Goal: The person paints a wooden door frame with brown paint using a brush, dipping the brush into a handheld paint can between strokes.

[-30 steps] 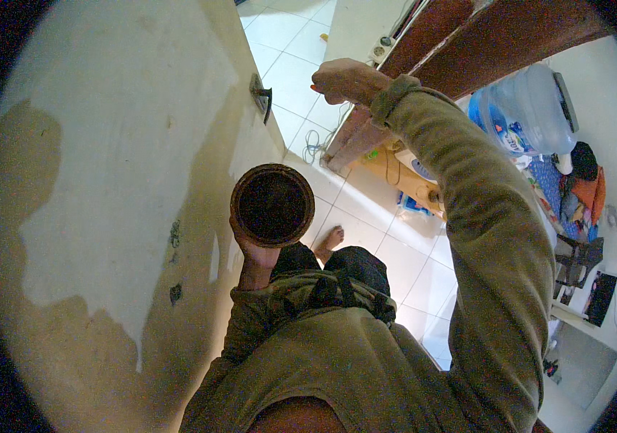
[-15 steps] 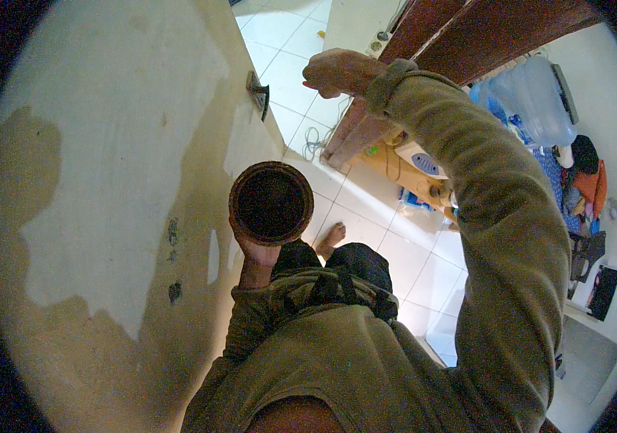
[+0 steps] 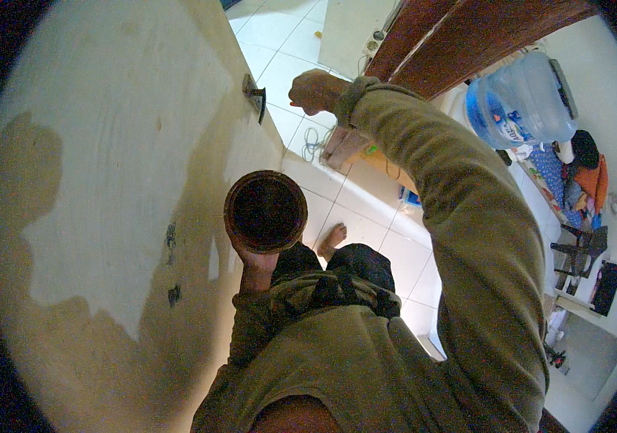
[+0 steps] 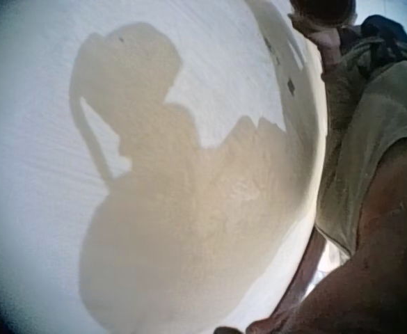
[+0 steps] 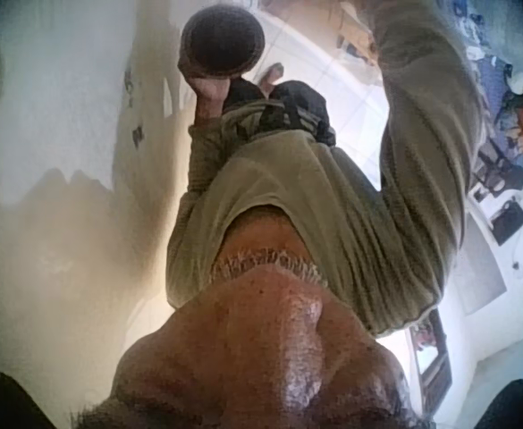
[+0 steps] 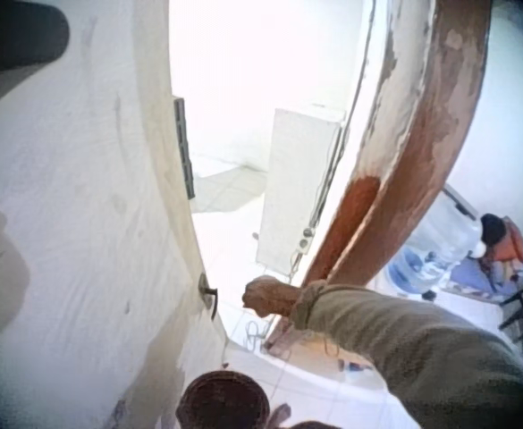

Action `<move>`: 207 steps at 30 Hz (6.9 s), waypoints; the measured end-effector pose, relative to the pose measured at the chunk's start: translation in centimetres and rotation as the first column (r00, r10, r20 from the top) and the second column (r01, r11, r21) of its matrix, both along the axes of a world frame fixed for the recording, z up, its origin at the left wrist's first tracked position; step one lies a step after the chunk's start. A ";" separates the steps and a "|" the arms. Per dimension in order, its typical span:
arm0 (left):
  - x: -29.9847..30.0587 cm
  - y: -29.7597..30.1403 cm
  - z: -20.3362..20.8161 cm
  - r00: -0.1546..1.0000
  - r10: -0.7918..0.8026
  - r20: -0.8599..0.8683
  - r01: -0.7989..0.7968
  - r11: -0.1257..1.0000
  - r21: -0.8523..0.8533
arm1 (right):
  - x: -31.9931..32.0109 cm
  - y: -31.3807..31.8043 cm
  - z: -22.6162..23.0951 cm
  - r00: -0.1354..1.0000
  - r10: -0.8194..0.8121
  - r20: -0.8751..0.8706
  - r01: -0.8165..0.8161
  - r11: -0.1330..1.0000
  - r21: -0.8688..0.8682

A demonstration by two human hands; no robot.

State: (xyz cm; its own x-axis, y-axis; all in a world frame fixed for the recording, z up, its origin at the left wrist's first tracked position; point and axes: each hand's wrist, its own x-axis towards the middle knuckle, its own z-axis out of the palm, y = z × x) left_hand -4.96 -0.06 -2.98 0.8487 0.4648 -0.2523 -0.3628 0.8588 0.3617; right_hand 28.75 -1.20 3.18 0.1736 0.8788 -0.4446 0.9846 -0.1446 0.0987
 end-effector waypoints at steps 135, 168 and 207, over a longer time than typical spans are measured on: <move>9.8 -2.0 5.1 0.972 -0.227 -0.055 0.226 0.974 -0.020 | -9.4 -17.5 25.1 0.909 -0.284 0.304 -0.093 0.574 0.813; 8.7 -2.1 4.4 0.978 -0.207 -0.035 0.205 0.978 -0.050 | -6.3 -17.1 35.6 0.783 -0.457 0.421 -0.398 0.152 0.905; 8.2 -2.3 4.6 0.972 -0.231 -0.035 0.228 0.971 -0.071 | -7.3 -11.7 37.5 0.710 -0.364 0.603 -0.212 0.707 0.675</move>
State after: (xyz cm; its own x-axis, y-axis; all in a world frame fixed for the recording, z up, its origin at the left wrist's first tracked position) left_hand 3.23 -2.36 1.63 0.9186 0.2399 -0.3141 -0.1386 0.9397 0.3126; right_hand 21.46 -12.89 40.67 0.2359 0.8276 0.5093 0.6631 -0.5202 0.5383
